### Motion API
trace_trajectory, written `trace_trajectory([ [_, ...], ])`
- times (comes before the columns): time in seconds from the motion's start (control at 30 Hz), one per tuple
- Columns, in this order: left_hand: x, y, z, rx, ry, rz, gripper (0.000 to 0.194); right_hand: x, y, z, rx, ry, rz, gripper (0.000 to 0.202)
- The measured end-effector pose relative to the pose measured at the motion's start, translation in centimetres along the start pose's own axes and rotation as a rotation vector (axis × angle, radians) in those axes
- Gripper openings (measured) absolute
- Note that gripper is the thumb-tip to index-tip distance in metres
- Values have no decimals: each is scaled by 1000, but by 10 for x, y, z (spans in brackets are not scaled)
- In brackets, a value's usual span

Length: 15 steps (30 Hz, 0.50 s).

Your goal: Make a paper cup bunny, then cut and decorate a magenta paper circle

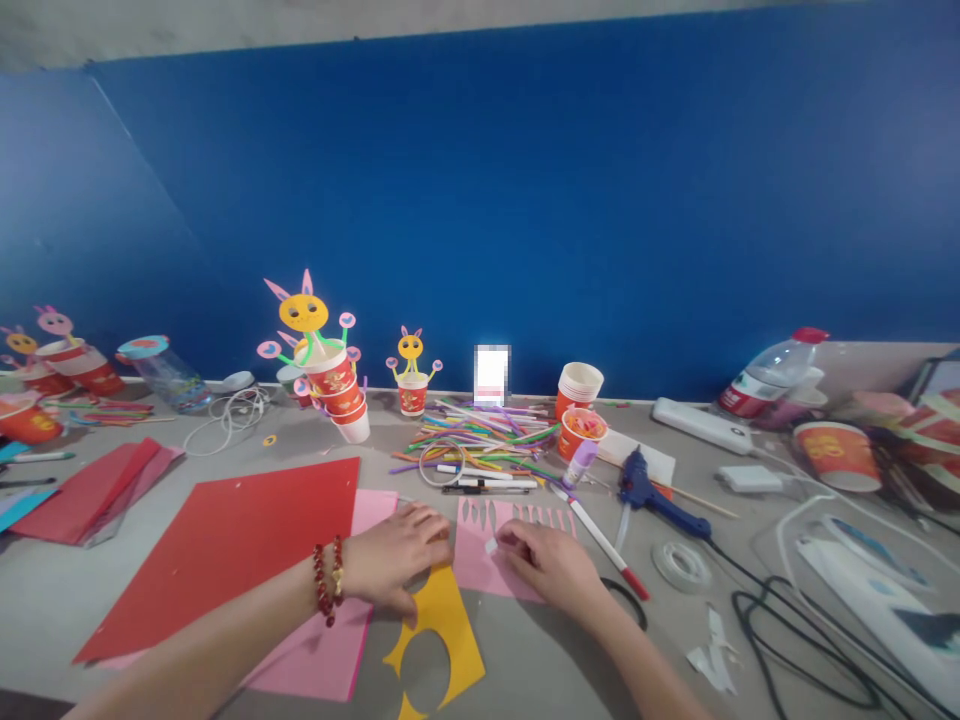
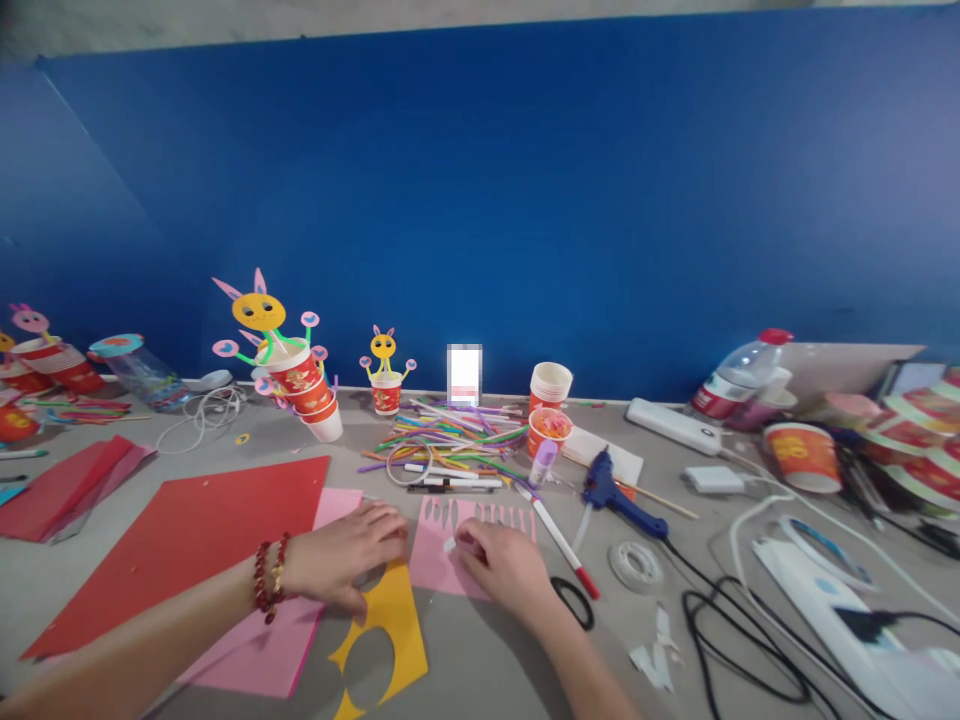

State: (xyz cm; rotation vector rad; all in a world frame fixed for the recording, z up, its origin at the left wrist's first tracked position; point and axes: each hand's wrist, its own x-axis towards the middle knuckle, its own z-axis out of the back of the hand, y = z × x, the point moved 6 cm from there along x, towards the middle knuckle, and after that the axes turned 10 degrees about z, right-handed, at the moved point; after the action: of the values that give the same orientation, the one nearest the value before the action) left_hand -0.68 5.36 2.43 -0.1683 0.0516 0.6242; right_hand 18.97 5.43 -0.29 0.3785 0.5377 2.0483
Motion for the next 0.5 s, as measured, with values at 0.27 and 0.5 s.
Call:
trace_trajectory([
  [0.27, 14, 4, 12, -149, -7, 1, 21, 0, -1, 0, 16, -7, -21, 19],
  [0.5, 12, 42, 29, -885, -78, 283, 14, 0, -3, -1, 67, -47, 21, 34],
])
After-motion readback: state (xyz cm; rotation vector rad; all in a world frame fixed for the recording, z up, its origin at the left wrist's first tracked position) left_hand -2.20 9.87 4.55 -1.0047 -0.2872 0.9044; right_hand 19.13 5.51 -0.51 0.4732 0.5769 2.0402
